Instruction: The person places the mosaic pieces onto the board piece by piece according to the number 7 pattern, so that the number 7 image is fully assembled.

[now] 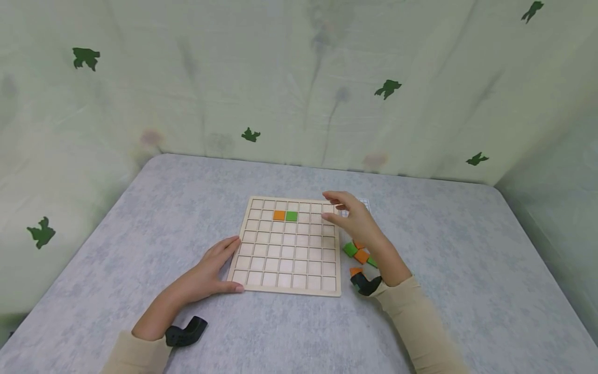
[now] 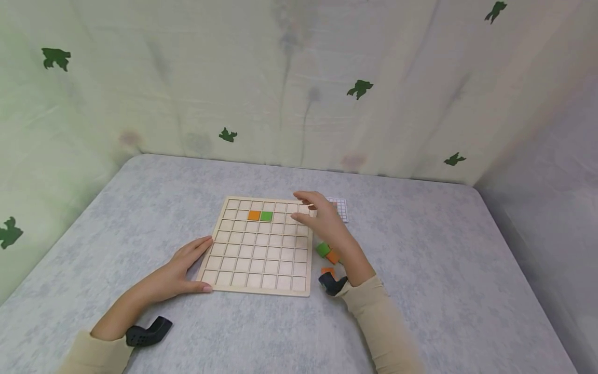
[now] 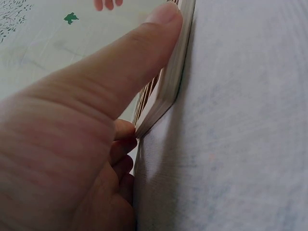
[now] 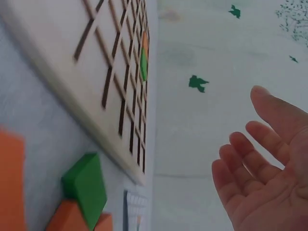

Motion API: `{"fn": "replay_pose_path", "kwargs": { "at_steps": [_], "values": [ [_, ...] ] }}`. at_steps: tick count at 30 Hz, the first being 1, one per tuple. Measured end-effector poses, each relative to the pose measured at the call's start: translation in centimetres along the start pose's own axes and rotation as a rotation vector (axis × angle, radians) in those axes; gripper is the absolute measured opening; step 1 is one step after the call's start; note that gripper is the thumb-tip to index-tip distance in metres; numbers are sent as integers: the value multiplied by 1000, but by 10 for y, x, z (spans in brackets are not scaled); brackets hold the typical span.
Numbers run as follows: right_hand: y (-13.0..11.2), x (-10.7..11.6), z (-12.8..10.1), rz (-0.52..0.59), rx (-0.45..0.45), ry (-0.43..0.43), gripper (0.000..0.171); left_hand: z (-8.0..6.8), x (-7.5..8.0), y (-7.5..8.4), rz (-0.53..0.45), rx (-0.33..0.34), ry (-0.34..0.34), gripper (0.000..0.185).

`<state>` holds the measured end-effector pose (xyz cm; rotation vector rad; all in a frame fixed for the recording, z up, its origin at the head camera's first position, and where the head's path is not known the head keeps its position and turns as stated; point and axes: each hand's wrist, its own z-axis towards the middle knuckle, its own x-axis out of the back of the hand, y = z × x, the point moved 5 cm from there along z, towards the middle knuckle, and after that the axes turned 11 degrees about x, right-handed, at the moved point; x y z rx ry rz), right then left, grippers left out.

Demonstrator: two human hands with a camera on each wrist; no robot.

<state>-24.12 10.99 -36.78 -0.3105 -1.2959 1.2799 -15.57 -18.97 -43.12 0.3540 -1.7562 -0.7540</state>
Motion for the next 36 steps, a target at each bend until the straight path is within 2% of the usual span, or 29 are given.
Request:
{"fn": "replay_pose_path", "kwargs": {
  "at_steps": [4, 9, 14, 20, 25, 29, 33, 36],
  "values": [
    [12, 12, -20, -25, -57, -21, 50, -1, 1, 0, 2, 0, -1, 107],
    [33, 22, -47, 4, -132, -59, 48, -1, 1, 0, 0, -2, 0, 107],
    [49, 29, -63, 3, -155, -114, 43, -1, 1, 0, -4, -1, 1, 107],
    [59, 32, -69, -1, -87, -213, 32, 0, 1, 0, -9, -2, -3, 107],
    [61, 33, -71, -40, -54, -233, 26, -1, 1, 1, -14, -1, -4, 107],
    [63, 33, -71, -97, -97, -225, 23, -1, 1, 3, -17, 0, -6, 107],
    [60, 33, -68, -102, -157, -195, 25, -1, 1, 3, -16, 3, -6, 107],
    [53, 33, -62, -108, -151, -169, 27, -1, 1, 3, -16, 1, -4, 107]
  ]
}}
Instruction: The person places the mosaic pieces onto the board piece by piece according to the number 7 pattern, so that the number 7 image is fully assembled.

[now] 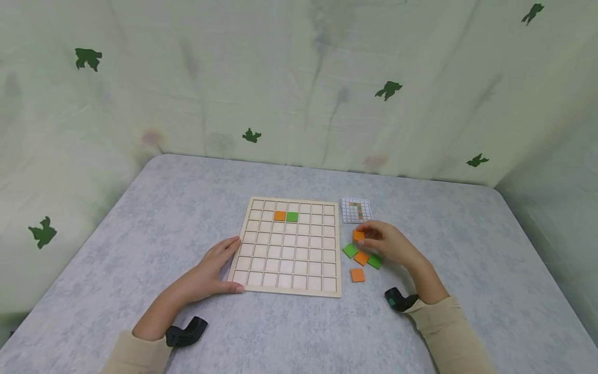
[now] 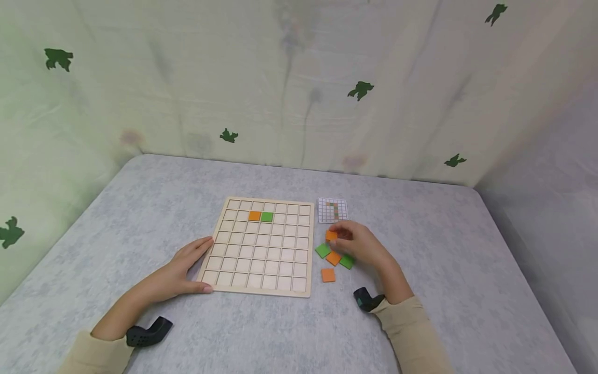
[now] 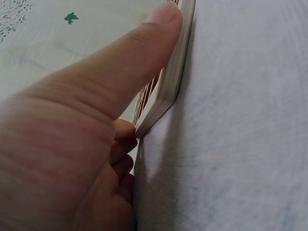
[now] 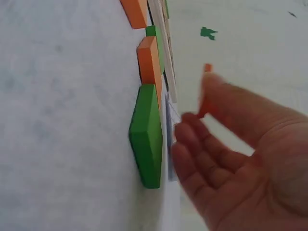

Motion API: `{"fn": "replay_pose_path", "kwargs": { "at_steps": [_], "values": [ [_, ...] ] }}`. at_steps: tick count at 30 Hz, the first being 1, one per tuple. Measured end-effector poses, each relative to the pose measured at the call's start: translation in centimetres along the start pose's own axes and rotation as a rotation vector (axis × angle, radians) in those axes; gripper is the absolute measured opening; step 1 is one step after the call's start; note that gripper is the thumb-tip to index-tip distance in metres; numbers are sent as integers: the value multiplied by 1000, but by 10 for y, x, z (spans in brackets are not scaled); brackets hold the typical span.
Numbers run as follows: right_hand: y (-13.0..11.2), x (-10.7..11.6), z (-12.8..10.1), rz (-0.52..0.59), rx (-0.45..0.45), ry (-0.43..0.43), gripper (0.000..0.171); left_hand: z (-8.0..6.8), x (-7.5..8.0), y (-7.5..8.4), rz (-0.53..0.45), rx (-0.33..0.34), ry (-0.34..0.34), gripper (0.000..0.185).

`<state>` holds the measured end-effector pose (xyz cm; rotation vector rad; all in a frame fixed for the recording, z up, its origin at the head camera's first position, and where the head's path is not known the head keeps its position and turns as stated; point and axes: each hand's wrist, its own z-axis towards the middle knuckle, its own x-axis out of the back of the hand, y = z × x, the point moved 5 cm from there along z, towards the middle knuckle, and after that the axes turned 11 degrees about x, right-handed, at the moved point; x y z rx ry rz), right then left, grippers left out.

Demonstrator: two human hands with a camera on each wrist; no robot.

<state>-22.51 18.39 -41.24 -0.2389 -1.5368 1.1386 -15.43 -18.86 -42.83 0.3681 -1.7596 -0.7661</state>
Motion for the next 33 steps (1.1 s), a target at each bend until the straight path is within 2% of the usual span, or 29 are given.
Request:
{"fn": "replay_pose_path", "kwargs": {
  "at_steps": [5, 12, 18, 23, 25, 28, 30, 33],
  "values": [
    [-17, 1, 15, -1, 68, 62, 31, 1, 0, -2, 1, -4, -2, 107],
    [-44, -7, 46, 78, 196, 164, 31, 1, -1, -3, -5, 7, -7, 108],
    [-57, -23, 72, 114, 219, 226, 32, 0, 0, -2, 1, 5, -1, 107],
    [-69, -37, 82, 190, 209, 257, 34, 1, -1, -2, 8, 5, -3, 107],
    [-66, -44, 86, 204, 182, 262, 35, 1, 0, -3, 8, 6, -5, 107],
    [-57, -55, 90, 170, 118, 240, 33, 1, 0, -3, 10, 6, -6, 107],
    [-40, -64, 94, 123, 77, 225, 31, 2, 0, -4, 10, 9, -8, 107],
    [-33, -69, 94, 46, 46, 197, 26, 2, 0, -4, 11, 6, -3, 108]
  ]
}}
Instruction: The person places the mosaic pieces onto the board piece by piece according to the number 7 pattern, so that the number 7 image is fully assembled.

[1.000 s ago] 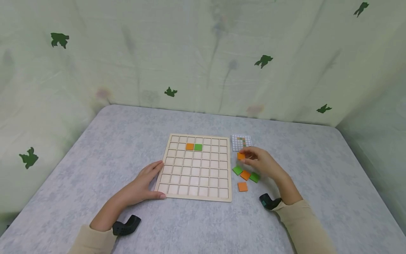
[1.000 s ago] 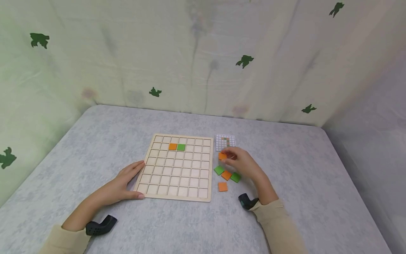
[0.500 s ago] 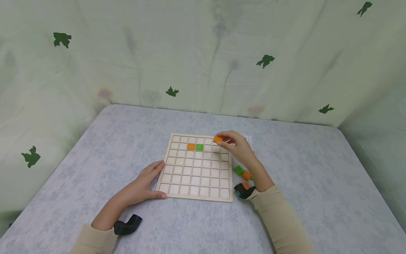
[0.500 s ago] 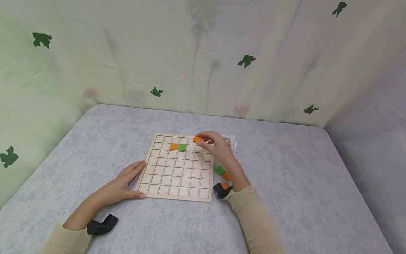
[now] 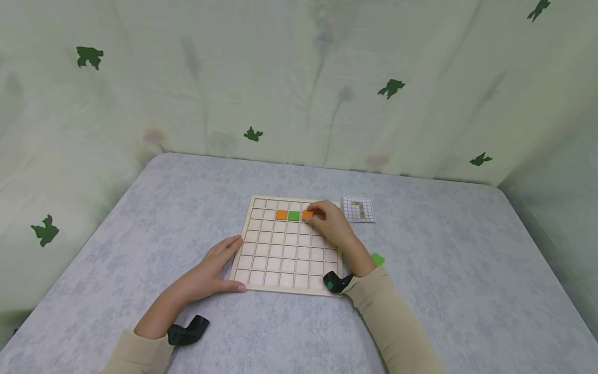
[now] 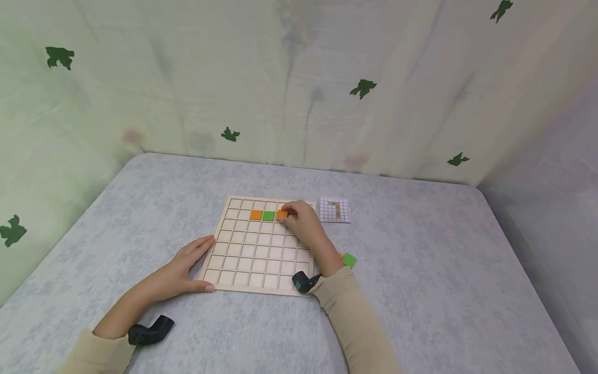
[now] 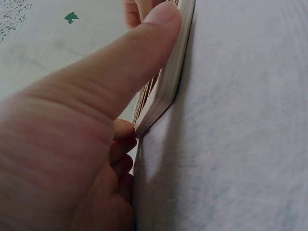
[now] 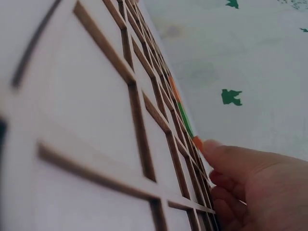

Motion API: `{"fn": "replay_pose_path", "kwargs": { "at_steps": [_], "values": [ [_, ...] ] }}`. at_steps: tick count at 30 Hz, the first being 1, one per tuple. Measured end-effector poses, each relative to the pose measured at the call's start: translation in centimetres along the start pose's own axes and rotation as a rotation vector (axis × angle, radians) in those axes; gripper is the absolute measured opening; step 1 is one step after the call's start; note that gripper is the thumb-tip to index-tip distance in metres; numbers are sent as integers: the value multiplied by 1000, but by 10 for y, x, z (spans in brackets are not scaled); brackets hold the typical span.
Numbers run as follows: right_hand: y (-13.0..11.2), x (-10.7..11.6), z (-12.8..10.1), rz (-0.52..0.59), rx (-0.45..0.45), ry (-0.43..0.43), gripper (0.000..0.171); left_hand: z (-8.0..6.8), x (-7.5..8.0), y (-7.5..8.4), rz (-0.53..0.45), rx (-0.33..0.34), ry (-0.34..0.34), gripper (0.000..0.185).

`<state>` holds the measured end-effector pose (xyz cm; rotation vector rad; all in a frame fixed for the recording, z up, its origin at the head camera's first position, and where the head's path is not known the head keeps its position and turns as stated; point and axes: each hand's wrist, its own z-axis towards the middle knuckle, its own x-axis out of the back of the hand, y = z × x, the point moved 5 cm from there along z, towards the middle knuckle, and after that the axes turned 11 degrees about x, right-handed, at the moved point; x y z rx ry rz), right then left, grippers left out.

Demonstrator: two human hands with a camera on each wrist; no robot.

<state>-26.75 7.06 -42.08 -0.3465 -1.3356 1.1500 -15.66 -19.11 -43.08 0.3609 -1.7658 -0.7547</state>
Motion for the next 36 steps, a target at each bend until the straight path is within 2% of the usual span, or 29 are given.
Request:
{"fn": "replay_pose_path", "kwargs": {
  "at_steps": [4, 9, 13, 16, 19, 24, 29, 36],
  "values": [
    [-2, -2, 2, -71, 26, -25, 22, 0, 0, 0, 0, -6, 6, 108],
    [-7, -5, 3, -116, 17, -74, 24, -1, 1, 0, 1, -6, 5, 108],
    [-7, -6, 3, -119, 4, -115, 28, -2, 1, 1, -1, -9, 7, 107],
    [-7, -2, 1, -74, -9, -122, 33, -1, 1, 1, -2, -15, 8, 106],
    [-11, 6, -3, 6, -16, -112, 40, -1, 0, 1, -2, -19, 7, 107],
    [-21, 29, -9, 89, 36, -68, 47, -1, 0, 1, 1, -17, 8, 108],
    [-29, 56, -22, 62, 85, -35, 48, -1, 0, 2, 5, -10, 7, 107],
    [-21, 74, -53, 25, 49, -94, 48, -1, 0, 2, 2, -14, 10, 107]
  ]
}}
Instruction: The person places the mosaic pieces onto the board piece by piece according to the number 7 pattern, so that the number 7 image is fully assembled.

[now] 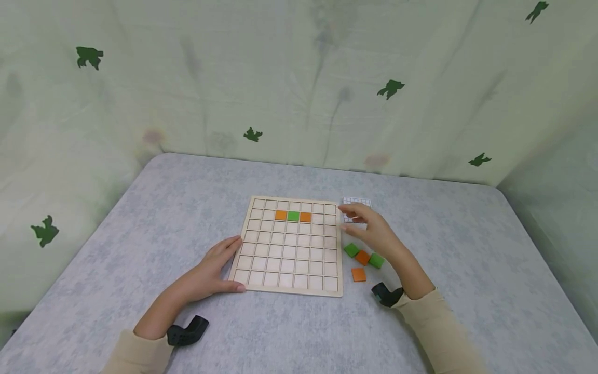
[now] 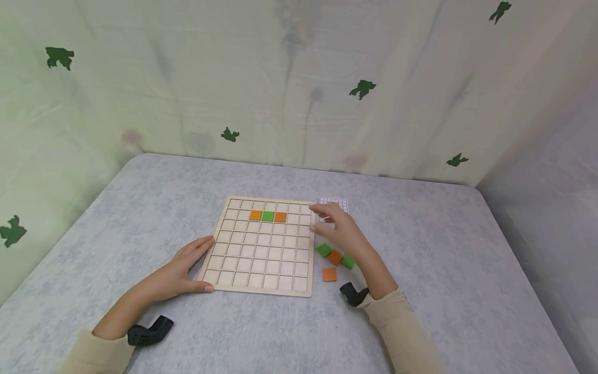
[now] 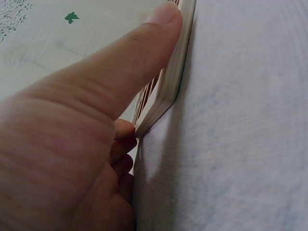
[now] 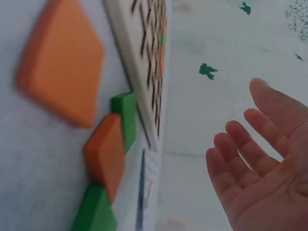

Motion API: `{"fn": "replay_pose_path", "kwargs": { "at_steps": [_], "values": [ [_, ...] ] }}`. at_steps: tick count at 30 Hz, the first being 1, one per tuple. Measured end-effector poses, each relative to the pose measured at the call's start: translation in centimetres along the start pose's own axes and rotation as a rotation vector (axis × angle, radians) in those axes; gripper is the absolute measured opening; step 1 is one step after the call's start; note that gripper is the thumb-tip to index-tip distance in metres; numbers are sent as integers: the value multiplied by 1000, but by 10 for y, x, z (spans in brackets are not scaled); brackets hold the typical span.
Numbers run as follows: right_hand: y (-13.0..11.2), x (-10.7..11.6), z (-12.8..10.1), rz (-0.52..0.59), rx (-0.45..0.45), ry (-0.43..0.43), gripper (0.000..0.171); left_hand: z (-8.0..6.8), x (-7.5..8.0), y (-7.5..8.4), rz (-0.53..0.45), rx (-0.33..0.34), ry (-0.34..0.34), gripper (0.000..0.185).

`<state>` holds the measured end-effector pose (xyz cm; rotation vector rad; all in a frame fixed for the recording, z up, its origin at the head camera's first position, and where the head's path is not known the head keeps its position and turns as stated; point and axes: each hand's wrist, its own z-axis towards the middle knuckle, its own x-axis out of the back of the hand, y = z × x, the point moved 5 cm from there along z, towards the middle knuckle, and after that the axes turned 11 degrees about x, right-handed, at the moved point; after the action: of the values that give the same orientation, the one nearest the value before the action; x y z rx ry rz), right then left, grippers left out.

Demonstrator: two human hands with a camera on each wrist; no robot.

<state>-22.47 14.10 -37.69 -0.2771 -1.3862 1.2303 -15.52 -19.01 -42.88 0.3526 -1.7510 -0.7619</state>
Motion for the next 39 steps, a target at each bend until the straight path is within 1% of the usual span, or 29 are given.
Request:
{"fn": "replay_pose_path", "kwargs": {
  "at_steps": [7, 9, 12, 16, 18, 20, 24, 31, 36, 39],
  "values": [
    [22, -8, -28, -11, -23, -131, 49, 1, 0, -2, 9, 9, -7, 108],
    [26, -11, -33, -30, -27, -167, 47, 0, 0, -2, 7, 8, -10, 108],
    [29, -14, -38, -89, -19, -193, 41, 0, 0, -2, 1, 11, -12, 108],
    [28, -17, -37, -144, 9, -168, 30, 1, -1, -2, 0, 8, -8, 108],
    [27, -18, -36, -160, 2, -145, 26, 1, -1, -2, 3, 4, -5, 108],
    [26, -18, -35, -173, -15, -124, 26, 1, -1, -2, 4, 4, -5, 108],
    [25, -15, -30, -158, -34, -68, 28, 2, -1, -2, 2, 0, -2, 108],
    [9, -13, -15, -147, 50, 36, 31, 1, -1, -1, 6, -7, 6, 107],
    [-6, -20, 5, -103, 121, 84, 29, 1, -1, -2, 7, -6, 5, 107],
    [-15, -27, 19, -82, 144, 102, 29, 1, -1, -2, 9, -7, 6, 107]
  ]
}}
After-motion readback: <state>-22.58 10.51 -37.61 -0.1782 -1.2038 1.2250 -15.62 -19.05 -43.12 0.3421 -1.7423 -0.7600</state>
